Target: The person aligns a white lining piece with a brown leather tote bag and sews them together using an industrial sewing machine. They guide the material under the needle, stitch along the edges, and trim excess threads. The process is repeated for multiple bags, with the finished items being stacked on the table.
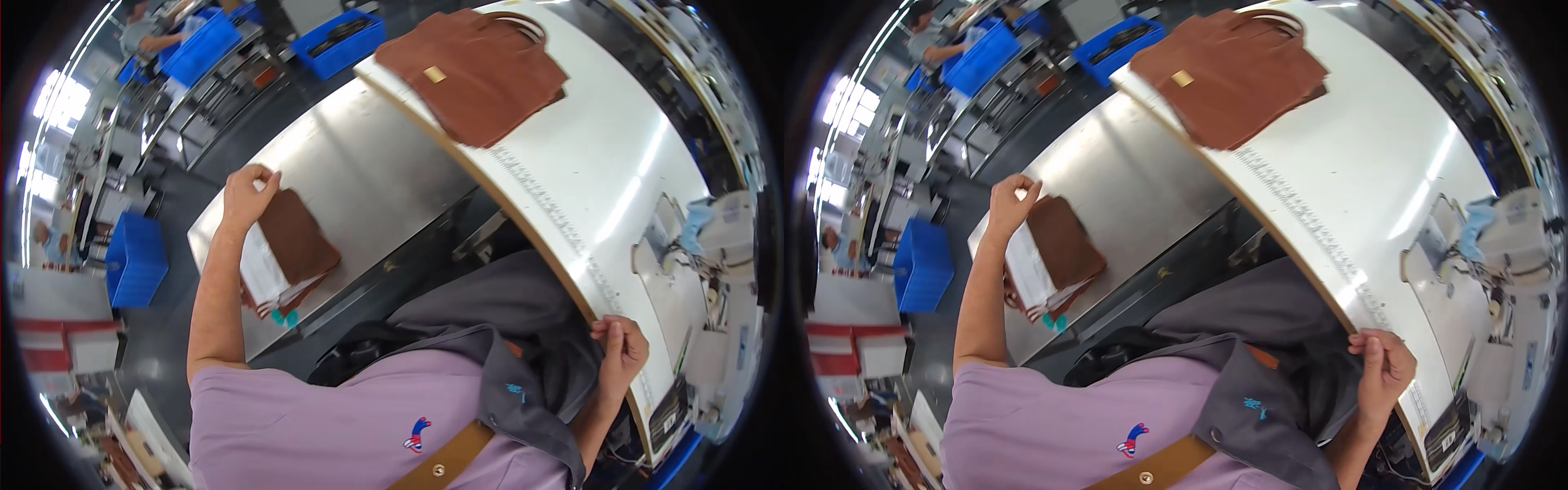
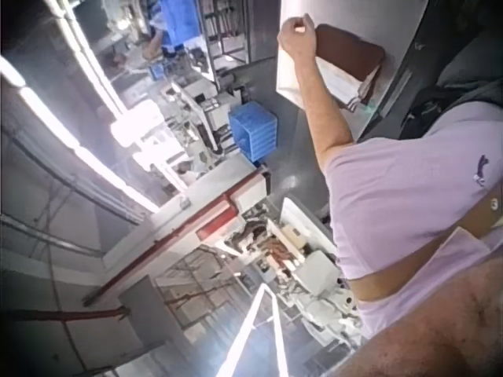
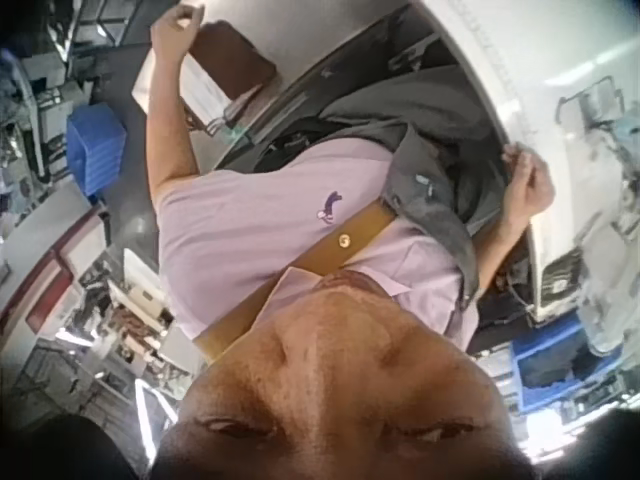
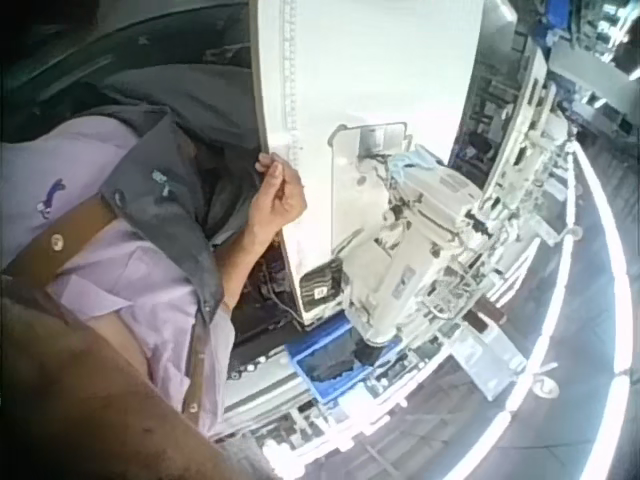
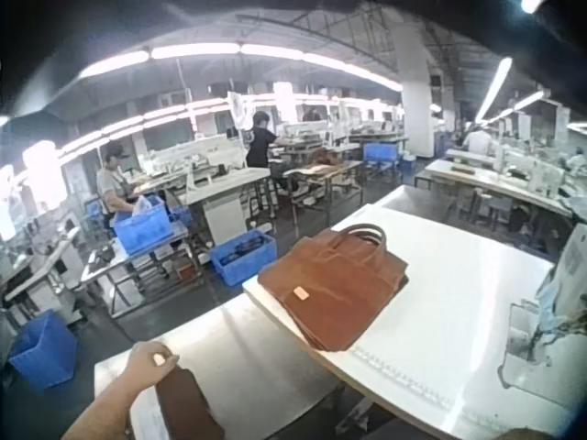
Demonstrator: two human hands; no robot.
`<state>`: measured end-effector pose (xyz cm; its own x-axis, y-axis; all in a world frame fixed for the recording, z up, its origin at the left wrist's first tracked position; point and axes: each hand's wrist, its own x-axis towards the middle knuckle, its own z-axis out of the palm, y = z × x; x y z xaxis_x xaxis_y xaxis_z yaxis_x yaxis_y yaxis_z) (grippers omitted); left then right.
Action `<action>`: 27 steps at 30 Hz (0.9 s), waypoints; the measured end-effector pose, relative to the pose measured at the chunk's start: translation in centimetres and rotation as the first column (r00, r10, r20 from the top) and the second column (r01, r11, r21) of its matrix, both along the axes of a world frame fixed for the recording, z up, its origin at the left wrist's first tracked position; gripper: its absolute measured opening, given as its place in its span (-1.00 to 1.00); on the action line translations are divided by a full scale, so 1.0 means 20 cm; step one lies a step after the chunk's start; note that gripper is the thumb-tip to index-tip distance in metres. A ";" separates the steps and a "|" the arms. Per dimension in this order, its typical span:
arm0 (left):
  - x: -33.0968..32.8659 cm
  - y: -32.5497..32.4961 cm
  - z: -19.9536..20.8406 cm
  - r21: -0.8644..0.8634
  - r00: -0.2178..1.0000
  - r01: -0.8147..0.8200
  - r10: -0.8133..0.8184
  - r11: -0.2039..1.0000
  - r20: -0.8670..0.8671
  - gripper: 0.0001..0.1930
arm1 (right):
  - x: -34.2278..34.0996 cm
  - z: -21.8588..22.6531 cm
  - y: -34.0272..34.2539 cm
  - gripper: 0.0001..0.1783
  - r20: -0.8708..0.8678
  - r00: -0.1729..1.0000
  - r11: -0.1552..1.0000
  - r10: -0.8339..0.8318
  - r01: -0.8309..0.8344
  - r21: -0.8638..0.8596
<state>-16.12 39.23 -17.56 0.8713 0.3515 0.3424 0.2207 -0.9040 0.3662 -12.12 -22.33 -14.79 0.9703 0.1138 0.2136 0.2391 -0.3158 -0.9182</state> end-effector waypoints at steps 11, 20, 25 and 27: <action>1.64 -1.04 0.35 0.235 0.689 0.595 -0.638 0.769 0.344 -0.45 | 0.03 0.07 0.07 -0.91 0.023 0.999 0.992 0.039 -0.036 -0.125; 1.93 -1.17 0.27 0.223 0.657 0.617 -0.649 0.755 0.384 -0.49 | 0.33 0.21 0.25 -0.92 0.199 0.942 0.886 0.269 -0.161 -0.436; 1.95 -1.15 0.25 0.069 0.684 0.634 -0.600 0.770 0.414 -0.52 | 0.74 0.18 0.50 -0.69 0.371 0.861 0.871 0.349 -0.151 -0.468; 1.94 -1.13 0.27 -0.189 0.625 0.732 -0.534 0.655 0.569 -0.56 | 0.92 0.12 0.62 -0.54 0.416 0.853 0.856 0.314 -0.064 -0.513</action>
